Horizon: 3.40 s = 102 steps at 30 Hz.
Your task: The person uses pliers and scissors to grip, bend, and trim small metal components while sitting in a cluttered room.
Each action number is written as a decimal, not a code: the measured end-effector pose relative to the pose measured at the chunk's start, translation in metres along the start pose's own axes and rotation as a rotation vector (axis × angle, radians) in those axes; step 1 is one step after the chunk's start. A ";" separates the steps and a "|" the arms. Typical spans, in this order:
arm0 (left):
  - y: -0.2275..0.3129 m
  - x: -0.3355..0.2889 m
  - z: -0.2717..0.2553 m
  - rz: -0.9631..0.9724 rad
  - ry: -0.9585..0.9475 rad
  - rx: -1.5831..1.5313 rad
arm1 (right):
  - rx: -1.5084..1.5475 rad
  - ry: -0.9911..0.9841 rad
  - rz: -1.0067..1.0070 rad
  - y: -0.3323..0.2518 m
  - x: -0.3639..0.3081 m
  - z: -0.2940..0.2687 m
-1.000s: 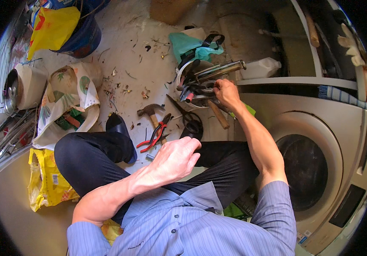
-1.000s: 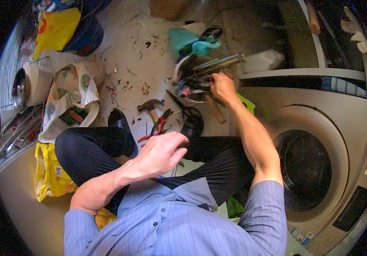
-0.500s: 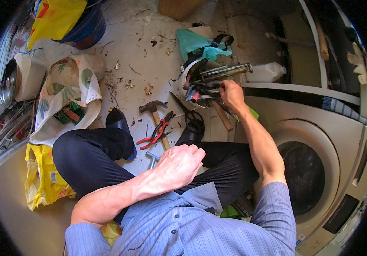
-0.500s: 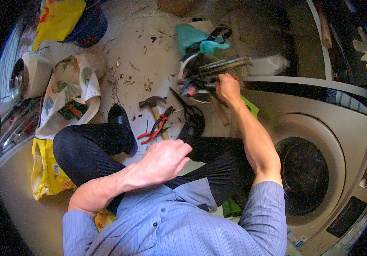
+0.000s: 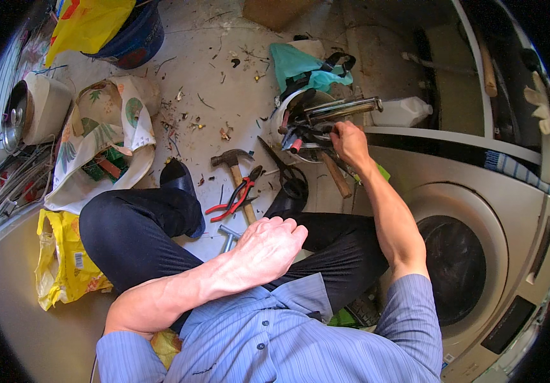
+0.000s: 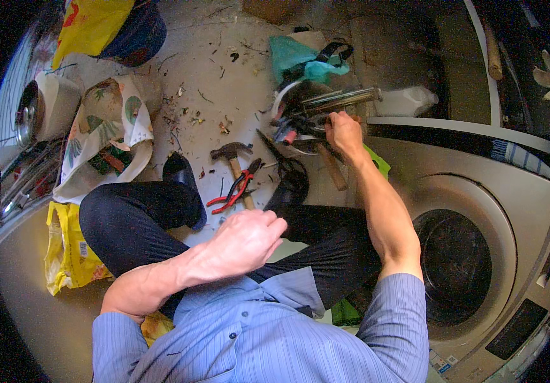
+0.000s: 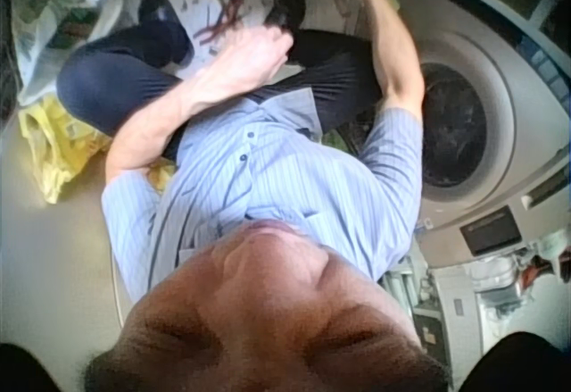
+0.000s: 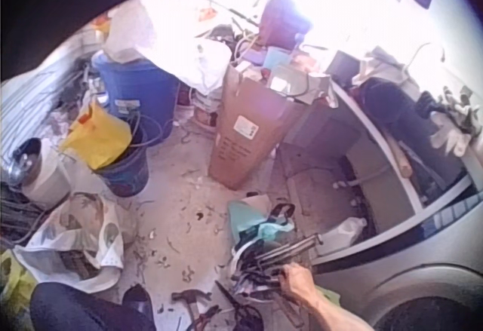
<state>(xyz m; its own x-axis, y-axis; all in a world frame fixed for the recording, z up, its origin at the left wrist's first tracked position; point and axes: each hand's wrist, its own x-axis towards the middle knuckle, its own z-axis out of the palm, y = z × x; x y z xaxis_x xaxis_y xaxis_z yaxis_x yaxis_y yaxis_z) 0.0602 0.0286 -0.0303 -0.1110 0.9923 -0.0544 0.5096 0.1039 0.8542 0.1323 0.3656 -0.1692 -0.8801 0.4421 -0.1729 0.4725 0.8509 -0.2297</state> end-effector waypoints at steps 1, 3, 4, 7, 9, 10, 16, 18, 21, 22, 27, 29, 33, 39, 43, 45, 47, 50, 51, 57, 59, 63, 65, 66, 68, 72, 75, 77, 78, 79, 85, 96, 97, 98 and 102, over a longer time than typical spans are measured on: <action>0.000 0.000 0.000 -0.005 0.003 0.008 | -0.026 -0.025 -0.004 0.000 -0.001 0.001; 0.000 0.000 -0.002 -0.006 0.004 0.018 | -0.081 -0.073 -0.013 -0.001 -0.001 0.001; 0.000 0.000 -0.003 -0.003 0.001 0.019 | -0.082 -0.086 -0.010 -0.002 0.000 0.001; 0.000 0.000 -0.003 0.000 0.001 0.019 | -0.073 -0.121 -0.019 -0.002 0.001 0.001; 0.000 -0.001 -0.002 0.008 0.008 0.013 | -0.048 -0.137 -0.043 0.000 0.000 0.002; 0.000 -0.001 -0.002 0.015 0.014 0.009 | -0.046 -0.129 -0.041 0.001 -0.001 0.003; -0.001 -0.002 -0.001 0.032 0.019 0.010 | -0.039 -0.130 -0.036 0.000 -0.007 -0.003; -0.002 -0.001 -0.001 0.031 0.015 0.020 | -0.044 -0.140 -0.049 -0.003 -0.007 -0.013; -0.006 -0.001 -0.003 -0.005 0.025 0.031 | 0.182 -0.235 0.085 -0.035 -0.013 -0.045; -0.006 -0.001 -0.005 -0.027 0.044 0.031 | 0.320 -0.253 0.134 -0.051 -0.017 -0.060; -0.010 0.009 -0.028 -0.261 0.206 -0.077 | 0.909 -0.251 0.188 -0.118 -0.055 -0.112; -0.015 0.010 -0.041 -0.375 0.290 -0.253 | 1.110 -0.297 0.216 -0.143 -0.069 -0.128; -0.013 0.003 -0.055 -0.461 0.277 -0.844 | 1.274 -0.336 0.158 -0.168 -0.085 -0.126; -0.008 -0.012 -0.049 -0.442 0.330 -1.004 | 1.299 -0.420 0.053 -0.180 -0.092 -0.120; -0.005 -0.017 -0.050 -0.447 0.321 -1.090 | 1.321 -0.453 0.008 -0.181 -0.095 -0.124; -0.005 -0.018 -0.049 -0.450 0.318 -1.143 | 1.341 -0.470 0.007 -0.179 -0.096 -0.123; -0.005 -0.019 -0.046 -0.453 0.320 -1.180 | 1.356 -0.492 0.008 -0.176 -0.099 -0.122; -0.005 -0.023 -0.043 -0.459 0.306 -1.257 | 1.361 -0.494 -0.011 -0.175 -0.103 -0.119; -0.006 -0.023 -0.042 -0.461 0.299 -1.287 | 1.359 -0.491 -0.022 -0.175 -0.105 -0.119; -0.010 -0.024 -0.037 -0.492 0.338 -1.279 | 1.317 -0.490 -0.020 -0.174 -0.110 -0.110; -0.013 -0.024 -0.034 -0.485 0.340 -1.308 | 1.303 -0.484 -0.029 -0.174 -0.110 -0.108; -0.015 -0.023 -0.034 -0.506 0.342 -1.343 | 1.259 -0.461 -0.070 -0.176 -0.111 -0.109; -0.017 -0.024 -0.032 -0.489 0.346 -1.325 | 1.198 -0.422 -0.118 -0.176 -0.110 -0.111; -0.017 -0.024 -0.031 -0.480 0.348 -1.317 | 1.157 -0.392 -0.148 -0.176 -0.110 -0.114; -0.019 -0.024 -0.030 -0.470 0.341 -1.327 | 1.109 -0.349 -0.179 -0.177 -0.109 -0.114; -0.018 -0.023 -0.030 -0.485 0.318 -1.379 | 1.154 -0.351 -0.111 -0.176 -0.110 -0.114; -0.018 -0.022 -0.030 -0.488 0.313 -1.366 | 1.184 -0.374 -0.075 -0.177 -0.110 -0.116; -0.019 -0.022 -0.029 -0.486 0.314 -1.343 | 1.214 -0.389 -0.050 -0.177 -0.111 -0.115; -0.019 -0.022 -0.029 -0.485 0.314 -1.331 | 1.244 -0.400 -0.025 -0.177 -0.111 -0.112; -0.019 -0.022 -0.029 -0.490 0.317 -1.313 | 1.274 -0.412 0.000 -0.177 -0.112 -0.110; -0.017 -0.021 -0.029 -0.533 0.321 -1.273 | 1.240 -0.455 0.032 -0.175 -0.113 -0.099; -0.013 -0.020 -0.031 -0.544 0.325 -1.295 | 1.240 -0.518 0.033 -0.177 -0.113 -0.099; -0.013 -0.020 -0.032 -0.550 0.324 -1.301 | 1.237 -0.507 0.027 -0.178 -0.113 -0.099; -0.012 -0.020 -0.034 -0.555 0.322 -1.308 | 1.234 -0.495 0.022 -0.178 -0.113 -0.100; -0.012 -0.020 -0.034 -0.563 0.318 -1.305 | 1.233 -0.516 0.045 -0.179 -0.112 -0.105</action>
<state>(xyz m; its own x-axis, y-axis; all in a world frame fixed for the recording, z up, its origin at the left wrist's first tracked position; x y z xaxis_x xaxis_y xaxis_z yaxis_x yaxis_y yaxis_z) 0.0267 0.0055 -0.0220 -0.2988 0.7671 -0.5677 -0.7671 0.1608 0.6210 0.1410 0.1936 -0.0078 -0.8741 0.0727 -0.4803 0.4736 -0.0925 -0.8759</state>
